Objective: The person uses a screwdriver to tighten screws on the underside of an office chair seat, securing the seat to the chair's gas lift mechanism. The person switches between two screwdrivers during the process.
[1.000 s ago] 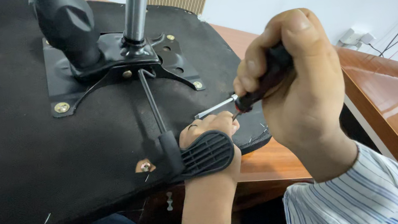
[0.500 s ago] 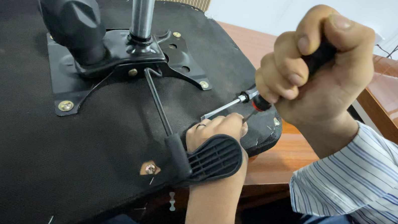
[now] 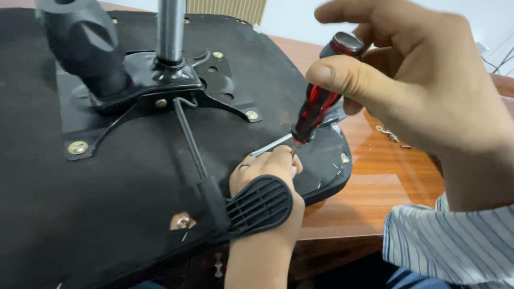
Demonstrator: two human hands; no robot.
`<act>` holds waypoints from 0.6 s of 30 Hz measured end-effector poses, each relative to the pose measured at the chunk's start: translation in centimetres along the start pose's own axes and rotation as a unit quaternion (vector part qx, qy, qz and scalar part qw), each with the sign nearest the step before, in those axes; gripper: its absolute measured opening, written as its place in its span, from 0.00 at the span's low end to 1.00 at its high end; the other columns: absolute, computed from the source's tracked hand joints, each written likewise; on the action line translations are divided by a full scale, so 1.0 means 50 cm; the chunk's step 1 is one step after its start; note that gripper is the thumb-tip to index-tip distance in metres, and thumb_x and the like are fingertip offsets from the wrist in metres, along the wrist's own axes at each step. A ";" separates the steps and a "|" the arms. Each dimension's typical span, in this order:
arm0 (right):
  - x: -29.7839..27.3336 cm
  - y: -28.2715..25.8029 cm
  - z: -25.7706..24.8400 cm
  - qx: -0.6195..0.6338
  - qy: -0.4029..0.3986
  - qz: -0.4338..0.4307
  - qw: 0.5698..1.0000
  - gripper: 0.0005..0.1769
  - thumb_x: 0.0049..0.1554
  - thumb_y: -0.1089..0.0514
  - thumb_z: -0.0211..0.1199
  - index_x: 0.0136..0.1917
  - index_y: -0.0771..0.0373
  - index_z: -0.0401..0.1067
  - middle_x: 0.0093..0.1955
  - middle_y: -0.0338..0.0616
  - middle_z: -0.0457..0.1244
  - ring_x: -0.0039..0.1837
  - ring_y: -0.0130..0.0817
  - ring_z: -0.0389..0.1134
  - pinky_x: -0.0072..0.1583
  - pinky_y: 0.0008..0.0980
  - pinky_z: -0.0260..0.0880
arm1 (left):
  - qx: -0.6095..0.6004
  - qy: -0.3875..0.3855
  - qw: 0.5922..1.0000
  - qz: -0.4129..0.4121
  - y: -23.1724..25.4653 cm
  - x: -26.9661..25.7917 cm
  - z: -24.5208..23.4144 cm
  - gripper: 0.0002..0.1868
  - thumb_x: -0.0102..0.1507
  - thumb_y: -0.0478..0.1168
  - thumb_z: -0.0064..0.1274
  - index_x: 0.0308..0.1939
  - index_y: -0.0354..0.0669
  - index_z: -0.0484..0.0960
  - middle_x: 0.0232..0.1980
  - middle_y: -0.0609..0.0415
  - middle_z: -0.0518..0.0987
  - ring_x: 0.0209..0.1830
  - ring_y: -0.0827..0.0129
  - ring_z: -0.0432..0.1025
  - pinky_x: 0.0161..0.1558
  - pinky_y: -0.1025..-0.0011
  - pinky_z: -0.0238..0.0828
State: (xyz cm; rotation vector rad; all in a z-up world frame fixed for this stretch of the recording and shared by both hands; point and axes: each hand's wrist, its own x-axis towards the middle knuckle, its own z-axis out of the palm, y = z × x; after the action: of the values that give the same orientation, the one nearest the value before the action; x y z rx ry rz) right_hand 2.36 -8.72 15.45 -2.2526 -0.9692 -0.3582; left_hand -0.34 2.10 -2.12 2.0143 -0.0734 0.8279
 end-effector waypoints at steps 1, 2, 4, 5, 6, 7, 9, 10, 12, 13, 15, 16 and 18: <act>0.002 -0.002 -0.010 -0.004 -0.008 0.015 1.000 0.29 0.58 0.50 0.69 0.67 0.68 0.70 0.41 0.41 0.68 0.37 0.20 0.68 0.36 0.19 0.67 | -0.007 0.004 1.000 0.006 -0.003 0.001 0.001 0.06 0.59 0.30 0.48 0.28 0.39 0.79 0.30 0.44 0.82 0.35 0.49 0.77 0.46 0.56 0.71; 0.003 -0.003 -0.014 -0.004 -0.018 0.024 1.000 0.27 0.59 0.50 0.69 0.65 0.68 0.72 0.41 0.42 0.68 0.37 0.21 0.69 0.36 0.19 0.68 | -0.013 0.007 1.000 0.012 -0.005 0.003 0.004 0.06 0.60 0.31 0.48 0.28 0.39 0.79 0.30 0.44 0.82 0.35 0.49 0.77 0.46 0.57 0.72; 0.005 -0.006 -0.016 -0.002 -0.038 0.039 0.998 0.23 0.59 0.51 0.69 0.62 0.69 0.75 0.39 0.45 0.69 0.36 0.22 0.71 0.36 0.20 0.70 | -0.003 -0.010 1.000 -0.002 -0.004 0.003 0.007 0.07 0.60 0.31 0.48 0.28 0.40 0.80 0.30 0.44 0.82 0.35 0.49 0.77 0.46 0.55 0.71; 0.005 -0.009 -0.018 0.011 -0.046 0.038 0.998 0.23 0.59 0.51 0.67 0.62 0.68 0.75 0.41 0.45 0.69 0.37 0.22 0.72 0.37 0.19 0.71 | 0.003 -0.017 1.000 -0.009 -0.004 0.003 0.007 0.07 0.60 0.31 0.48 0.28 0.40 0.81 0.29 0.44 0.82 0.35 0.49 0.77 0.46 0.55 0.70; 0.007 -0.012 -0.018 0.025 -0.054 0.034 0.998 0.23 0.60 0.51 0.66 0.62 0.68 0.74 0.42 0.44 0.70 0.38 0.22 0.72 0.37 0.19 0.73 | 0.008 -0.034 0.999 -0.022 -0.005 0.005 0.007 0.07 0.60 0.31 0.49 0.27 0.40 0.80 0.29 0.45 0.82 0.35 0.49 0.77 0.46 0.54 0.70; 0.008 -0.015 -0.018 0.039 -0.063 0.031 0.997 0.23 0.60 0.51 0.65 0.62 0.68 0.74 0.43 0.44 0.70 0.39 0.21 0.73 0.38 0.19 0.74 | 0.013 -0.051 0.998 -0.034 -0.005 0.009 0.008 0.07 0.59 0.32 0.49 0.27 0.40 0.80 0.29 0.45 0.82 0.36 0.49 0.77 0.45 0.54 0.70; 0.011 -0.015 -0.014 0.076 -0.073 0.008 0.994 0.23 0.61 0.51 0.62 0.64 0.68 0.72 0.48 0.44 0.71 0.39 0.21 0.70 0.40 0.20 0.73 | 0.016 -0.066 0.997 -0.044 -0.005 0.012 0.005 0.07 0.60 0.32 0.49 0.26 0.40 0.80 0.29 0.45 0.82 0.37 0.50 0.77 0.46 0.55 0.70; 0.011 -0.013 -0.011 0.095 -0.078 -0.002 0.992 0.23 0.62 0.51 0.61 0.64 0.68 0.71 0.51 0.43 0.71 0.40 0.22 0.68 0.41 0.20 0.72 | 0.012 -0.064 0.997 -0.042 -0.005 0.011 0.004 0.08 0.61 0.33 0.50 0.27 0.40 0.79 0.29 0.46 0.82 0.37 0.50 0.77 0.47 0.55 0.70; 0.004 -0.005 0.000 0.124 -0.064 0.023 0.990 0.23 0.63 0.51 0.60 0.66 0.68 0.70 0.52 0.43 0.72 0.42 0.22 0.69 0.45 0.22 0.74 | 0.004 -0.052 0.998 -0.035 -0.004 0.008 0.004 0.08 0.62 0.34 0.50 0.28 0.40 0.79 0.30 0.46 0.82 0.38 0.51 0.77 0.48 0.56 0.70; -0.003 -0.001 0.008 0.139 -0.056 0.035 0.988 0.24 0.63 0.51 0.59 0.67 0.68 0.69 0.52 0.43 0.72 0.44 0.23 0.69 0.47 0.23 0.74 | 0.000 -0.043 0.999 -0.029 -0.004 0.006 0.004 0.07 0.62 0.34 0.51 0.28 0.41 0.79 0.31 0.46 0.82 0.38 0.51 0.77 0.48 0.56 0.70; -0.022 0.006 0.025 0.184 -0.052 0.006 0.981 0.24 0.64 0.53 0.59 0.68 0.71 0.67 0.56 0.45 0.69 0.53 0.24 0.69 0.57 0.26 0.74 | 0.001 -0.035 0.999 -0.027 -0.004 0.003 0.000 0.06 0.61 0.33 0.51 0.28 0.41 0.79 0.31 0.46 0.82 0.38 0.51 0.77 0.47 0.55 0.70; -0.031 0.009 0.033 0.207 -0.051 -0.008 0.977 0.25 0.64 0.54 0.59 0.68 0.72 0.65 0.58 0.46 0.67 0.57 0.25 0.69 0.61 0.28 0.74 | 0.005 -0.037 0.999 -0.029 -0.003 0.000 -0.001 0.06 0.60 0.32 0.51 0.28 0.41 0.79 0.31 0.46 0.82 0.38 0.50 0.77 0.47 0.55 0.70; -0.044 0.015 0.035 0.212 -0.033 -0.001 0.977 0.25 0.67 0.55 0.61 0.72 0.73 0.67 0.55 0.47 0.67 0.58 0.27 0.68 0.61 0.29 0.73 | 0.005 -0.033 0.999 -0.028 -0.001 -0.002 -0.002 0.05 0.59 0.31 0.51 0.28 0.41 0.79 0.30 0.47 0.82 0.38 0.50 0.77 0.46 0.54 0.70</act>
State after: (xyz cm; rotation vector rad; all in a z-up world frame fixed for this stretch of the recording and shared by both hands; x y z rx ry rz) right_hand 1.39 -9.15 12.73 -1.8830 -0.9766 -0.0669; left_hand -0.45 2.18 -2.21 2.0436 -0.0493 0.7272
